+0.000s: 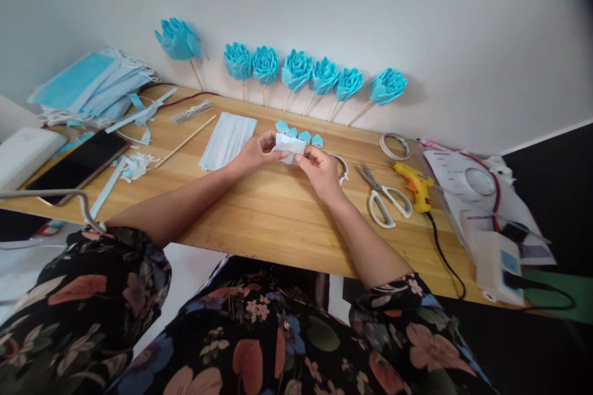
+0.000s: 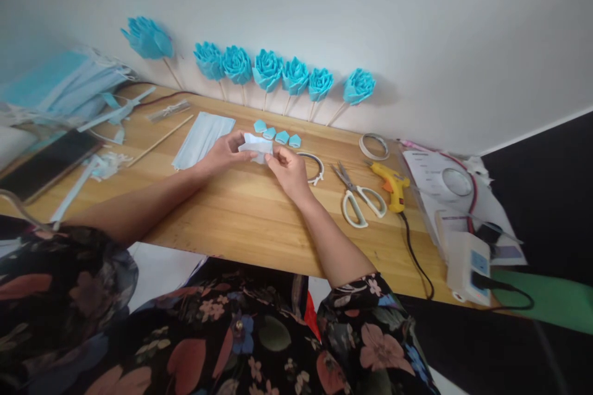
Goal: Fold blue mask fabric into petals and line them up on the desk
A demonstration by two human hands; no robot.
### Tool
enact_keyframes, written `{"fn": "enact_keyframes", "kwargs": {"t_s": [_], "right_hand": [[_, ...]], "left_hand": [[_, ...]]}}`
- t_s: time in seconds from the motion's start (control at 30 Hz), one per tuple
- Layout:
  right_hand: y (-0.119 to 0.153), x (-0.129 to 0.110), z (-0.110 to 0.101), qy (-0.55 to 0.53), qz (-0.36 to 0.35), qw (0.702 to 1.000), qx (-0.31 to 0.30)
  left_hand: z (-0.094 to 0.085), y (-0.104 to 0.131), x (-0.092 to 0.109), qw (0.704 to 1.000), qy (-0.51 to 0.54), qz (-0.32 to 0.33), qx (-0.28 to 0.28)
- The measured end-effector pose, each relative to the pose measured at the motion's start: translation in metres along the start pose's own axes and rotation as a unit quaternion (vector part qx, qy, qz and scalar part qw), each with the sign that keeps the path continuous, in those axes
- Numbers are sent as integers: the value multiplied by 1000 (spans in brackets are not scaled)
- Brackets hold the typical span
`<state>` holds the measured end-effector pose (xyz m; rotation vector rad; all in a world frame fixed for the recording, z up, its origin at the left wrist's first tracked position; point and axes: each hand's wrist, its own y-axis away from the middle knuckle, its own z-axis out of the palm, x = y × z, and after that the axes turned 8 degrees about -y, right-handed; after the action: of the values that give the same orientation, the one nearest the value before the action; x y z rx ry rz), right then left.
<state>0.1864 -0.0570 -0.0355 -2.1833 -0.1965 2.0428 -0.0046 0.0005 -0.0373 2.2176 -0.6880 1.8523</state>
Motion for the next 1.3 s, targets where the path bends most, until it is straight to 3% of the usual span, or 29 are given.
{"fn": "enact_keyframes", "kwargs": {"t_s": [0.1, 0.23, 0.5, 0.9, 1.03, 1.2, 1.3], "right_hand": [[-1, 6, -2, 29, 9, 1000, -10], [-3, 8, -3, 98, 16, 995, -18], [-6, 2, -5, 152, -40, 988, -2], [-5, 6, -2, 93, -7, 996, -10], [-4, 5, -2, 116, -1, 993, -8], [-4, 5, -3, 122, 4, 992, -23], [-3, 4, -3, 117, 3, 993, -28]], "left_hand": [[-2, 3, 1, 995, -96, -25, 13], [-3, 3, 0, 981, -192, -8, 15], [-3, 0, -1, 979, -203, -1, 16], [-3, 0, 0, 991, -133, 16, 17], [-5, -1, -2, 989, -145, -5, 19], [-5, -3, -3, 989, -139, 17, 53], [-5, -2, -2, 987, -155, 12, 40]]}}
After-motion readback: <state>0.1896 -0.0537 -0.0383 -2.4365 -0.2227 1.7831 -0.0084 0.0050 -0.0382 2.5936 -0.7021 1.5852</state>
